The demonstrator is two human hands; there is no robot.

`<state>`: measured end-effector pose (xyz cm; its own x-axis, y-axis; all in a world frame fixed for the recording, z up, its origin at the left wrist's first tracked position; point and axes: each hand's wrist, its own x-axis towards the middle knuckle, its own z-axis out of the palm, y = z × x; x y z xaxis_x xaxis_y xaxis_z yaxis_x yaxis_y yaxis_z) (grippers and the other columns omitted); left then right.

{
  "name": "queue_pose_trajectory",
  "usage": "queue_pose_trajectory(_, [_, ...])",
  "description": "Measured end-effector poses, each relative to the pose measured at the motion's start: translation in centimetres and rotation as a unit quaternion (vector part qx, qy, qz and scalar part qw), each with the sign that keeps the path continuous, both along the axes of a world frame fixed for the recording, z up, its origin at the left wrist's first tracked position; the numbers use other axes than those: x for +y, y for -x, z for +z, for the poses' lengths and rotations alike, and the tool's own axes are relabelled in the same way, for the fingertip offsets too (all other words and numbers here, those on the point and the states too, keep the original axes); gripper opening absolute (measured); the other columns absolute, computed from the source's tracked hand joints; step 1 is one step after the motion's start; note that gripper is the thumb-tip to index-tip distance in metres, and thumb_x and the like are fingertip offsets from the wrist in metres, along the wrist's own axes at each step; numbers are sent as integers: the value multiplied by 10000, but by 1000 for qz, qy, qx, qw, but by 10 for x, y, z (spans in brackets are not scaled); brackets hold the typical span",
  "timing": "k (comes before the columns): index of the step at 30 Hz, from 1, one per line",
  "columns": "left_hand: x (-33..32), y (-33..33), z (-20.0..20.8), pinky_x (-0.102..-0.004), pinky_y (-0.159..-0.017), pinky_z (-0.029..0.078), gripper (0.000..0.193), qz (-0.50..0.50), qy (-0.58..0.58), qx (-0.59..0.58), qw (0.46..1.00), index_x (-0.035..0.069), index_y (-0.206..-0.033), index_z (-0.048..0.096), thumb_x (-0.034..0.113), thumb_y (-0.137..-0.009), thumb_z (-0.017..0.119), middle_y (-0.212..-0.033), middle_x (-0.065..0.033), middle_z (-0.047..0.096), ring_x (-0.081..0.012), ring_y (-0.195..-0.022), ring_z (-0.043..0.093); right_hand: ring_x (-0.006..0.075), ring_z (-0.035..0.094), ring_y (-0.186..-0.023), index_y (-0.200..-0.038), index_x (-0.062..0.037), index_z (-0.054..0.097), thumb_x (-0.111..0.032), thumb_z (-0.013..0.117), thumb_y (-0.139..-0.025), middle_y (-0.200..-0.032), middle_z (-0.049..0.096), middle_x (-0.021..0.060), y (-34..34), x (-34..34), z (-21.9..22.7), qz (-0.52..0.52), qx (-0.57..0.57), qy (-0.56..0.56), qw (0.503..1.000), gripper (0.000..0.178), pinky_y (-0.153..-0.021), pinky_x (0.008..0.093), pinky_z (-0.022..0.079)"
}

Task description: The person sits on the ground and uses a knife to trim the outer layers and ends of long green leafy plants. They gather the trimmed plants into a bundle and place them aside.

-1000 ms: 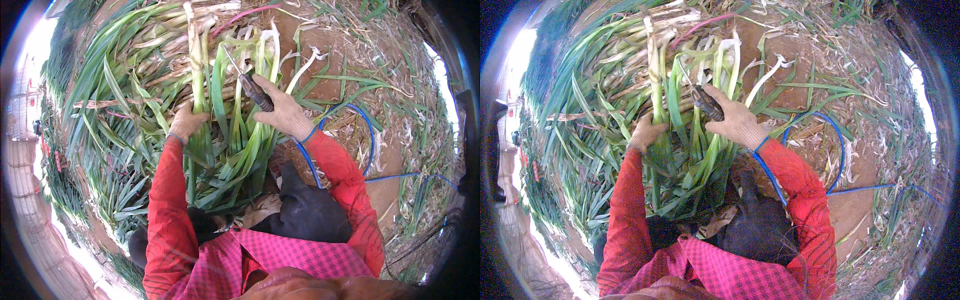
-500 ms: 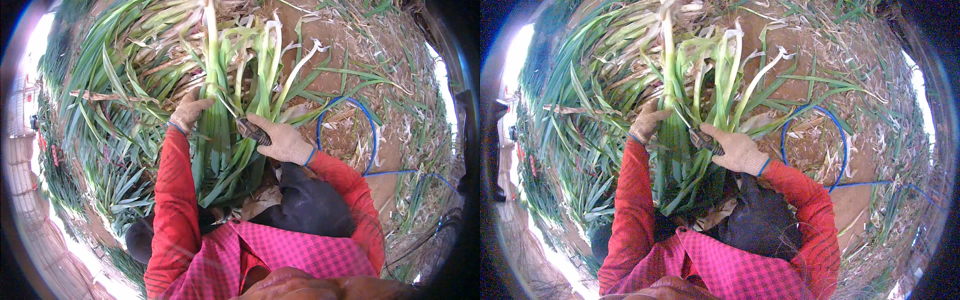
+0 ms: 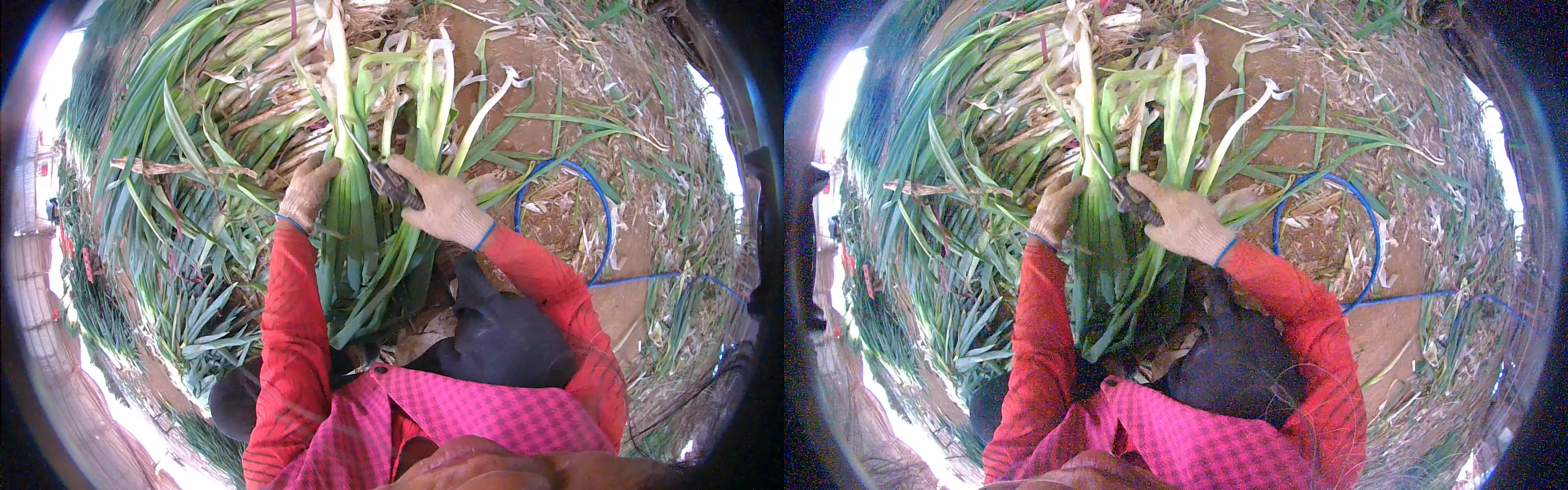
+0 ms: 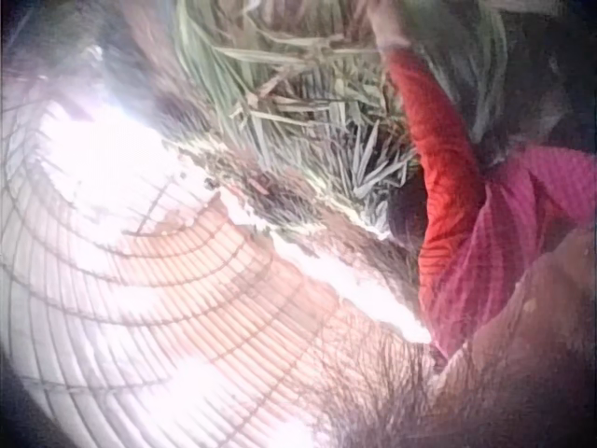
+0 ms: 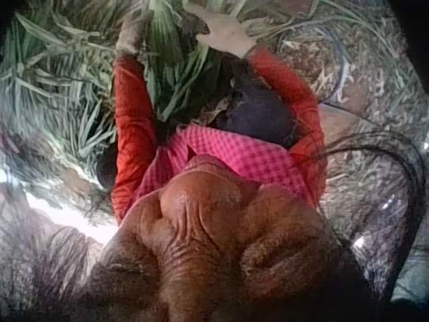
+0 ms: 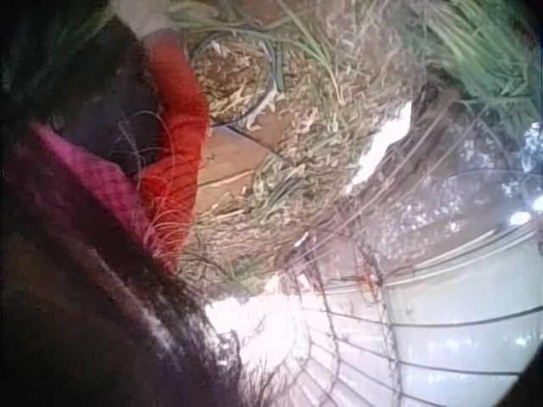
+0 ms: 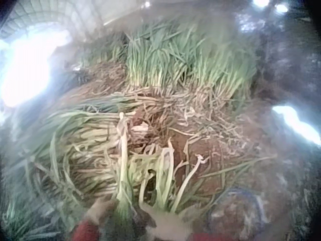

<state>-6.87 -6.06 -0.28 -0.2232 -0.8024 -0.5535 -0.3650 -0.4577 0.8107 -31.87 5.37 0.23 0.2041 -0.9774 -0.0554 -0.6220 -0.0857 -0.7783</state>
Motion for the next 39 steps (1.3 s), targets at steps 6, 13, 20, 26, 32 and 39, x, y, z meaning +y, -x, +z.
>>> queue_pose_trajectory(6, [9,7,1,-326,-876,522,492,31,13,-30,999,-52,-1299,608,268,-928,648,-1115,-144,702,-195,-954,668,433,695,-892,-1500,-250,373,-221,700,-777,-1008,696,223,6,-44,5,-94,2,-45,995,794,-799,515,564])
queue_pose_trajectory(13, [16,18,11,-340,-838,533,524,4,92,-87,992,-82,-1270,609,290,-905,668,-1081,-161,710,-206,-920,674,434,698,-878,-1514,-253,365,-230,702,-776,-1027,702,218,1,-53,3,-59,34,-35,997,812,-799,502,572])
queue_pose_trajectory(20, [13,21,10,-349,-848,532,588,6,72,-89,993,-93,-1280,600,320,-874,697,-1081,-169,709,-221,-925,676,419,693,-906,-1525,-241,372,-254,686,-732,-1045,696,238,20,-146,23,-84,64,19,994,853,-809,492,561])
queue_pose_trajectory(26, [12,9,-2,-334,-837,530,562,28,38,-36,998,-86,-1268,610,313,-884,706,-1070,-142,708,-207,-917,673,410,685,-948,-1520,-244,403,-273,697,-705,-1055,690,258,18,-201,36,-94,97,28,990,867,-864,478,547])
queue_pose_trajectory(32, [12,1,-6,-351,-768,562,411,92,-40,110,989,-33,-1228,637,235,-917,646,-1026,-102,705,-206,-848,687,402,689,-918,-1521,-246,408,-290,709,-696,-1048,700,228,18,-197,23,-96,78,28,992,879,-857,472,552])
queue_pose_trajectory(39, [11,-7,-16,-345,-786,559,453,71,-108,172,977,-31,-1256,617,297,-943,623,-1005,-84,710,-198,-804,686,395,694,-943,-1527,-238,399,-310,728,-686,-1063,702,220,29,-193,26,-84,48,45,994,907,-875,462,552])
